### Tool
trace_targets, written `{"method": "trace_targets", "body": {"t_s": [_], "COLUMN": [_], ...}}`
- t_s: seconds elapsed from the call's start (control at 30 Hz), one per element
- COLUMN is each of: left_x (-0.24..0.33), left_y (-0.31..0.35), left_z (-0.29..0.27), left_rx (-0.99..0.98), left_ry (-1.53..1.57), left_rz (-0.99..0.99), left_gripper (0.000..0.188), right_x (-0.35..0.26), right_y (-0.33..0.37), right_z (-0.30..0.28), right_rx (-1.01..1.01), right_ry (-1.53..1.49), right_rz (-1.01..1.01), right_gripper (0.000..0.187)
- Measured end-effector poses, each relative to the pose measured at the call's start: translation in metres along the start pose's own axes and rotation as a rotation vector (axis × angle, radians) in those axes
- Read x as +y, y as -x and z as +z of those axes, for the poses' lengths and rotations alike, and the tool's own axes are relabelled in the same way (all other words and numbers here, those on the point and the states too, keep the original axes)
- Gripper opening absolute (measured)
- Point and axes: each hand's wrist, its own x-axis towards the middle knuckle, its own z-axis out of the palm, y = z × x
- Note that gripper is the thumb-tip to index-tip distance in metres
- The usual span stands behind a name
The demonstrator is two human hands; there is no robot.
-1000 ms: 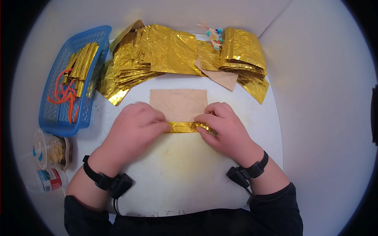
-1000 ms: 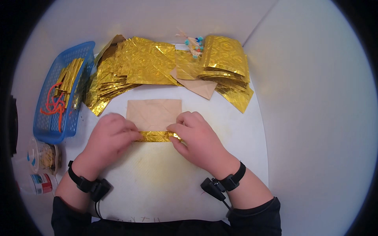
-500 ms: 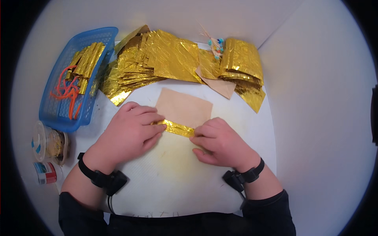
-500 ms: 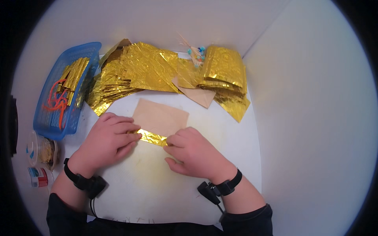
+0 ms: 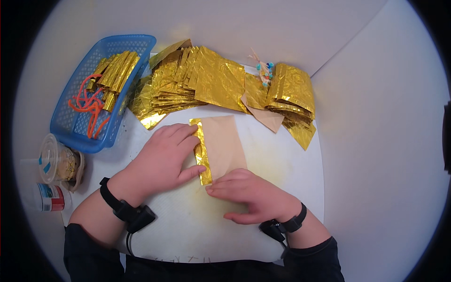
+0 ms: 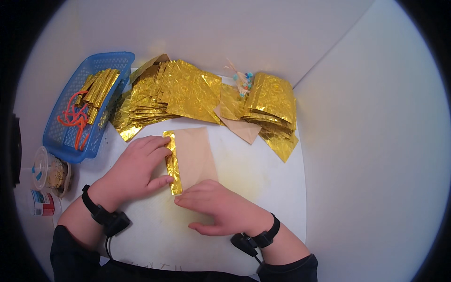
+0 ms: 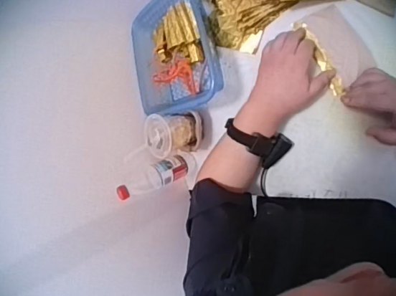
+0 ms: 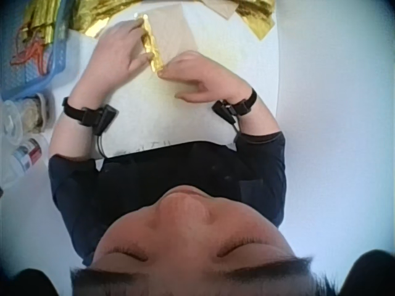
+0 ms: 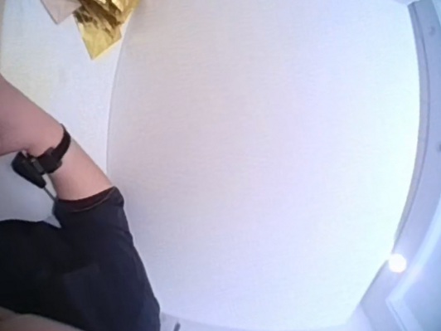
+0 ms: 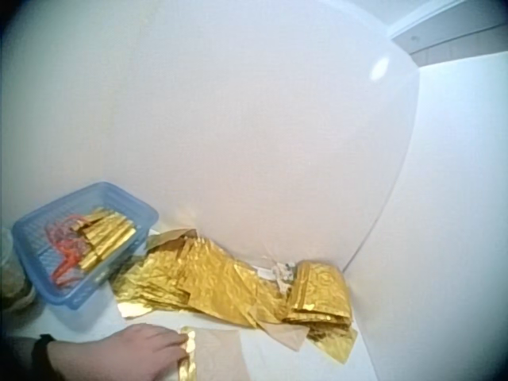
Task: Folding gold-colored foil sheets around paper boards to prepare packaging inserts.
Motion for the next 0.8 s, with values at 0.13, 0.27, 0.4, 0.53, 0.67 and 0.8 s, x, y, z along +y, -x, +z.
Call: {"method": "trace_targets", "body": {"t_s": [0.13,0.27,0.4,0.53,0.67,0.8], "left_x": [-0.005,-0.006,-0.007,-0.008,-0.01,0.006], "left_y": [0.001,-0.002,0.0,-0.001,-0.004,-0.006], "left_z": [0.001,-0.005,-0.006,-0.004,-0.008,-0.017], "left_rx": [-0.065,-0.175,-0.192,-0.084,-0.171,-0.165], "left_ry": [0.092,0.13,0.117,0.068,0.183,0.151], "left_rz": [0.077,0.174,0.253,0.21,0.19,0.205], "left_gripper": [0.058,0.052,0.048,0.045,0.049,0.054], "right_x": [0.018,0.029,0.028,0.023,0.025,0.027], "right_y": [0.013,0.015,0.012,0.012,0.016,0.018], "right_z": [-0.002,-0.007,-0.002,-0.002,0.001,0.001], "right_rx": [0.196,0.341,0.15,0.093,0.156,0.158], "right_ry": [0.055,0.234,0.256,0.387,0.45,0.477], "right_rz": [0.174,0.24,0.204,0.254,0.387,0.394], "right_gripper": [0.043,0.041,0.044,0.048,0.053,0.058]}}
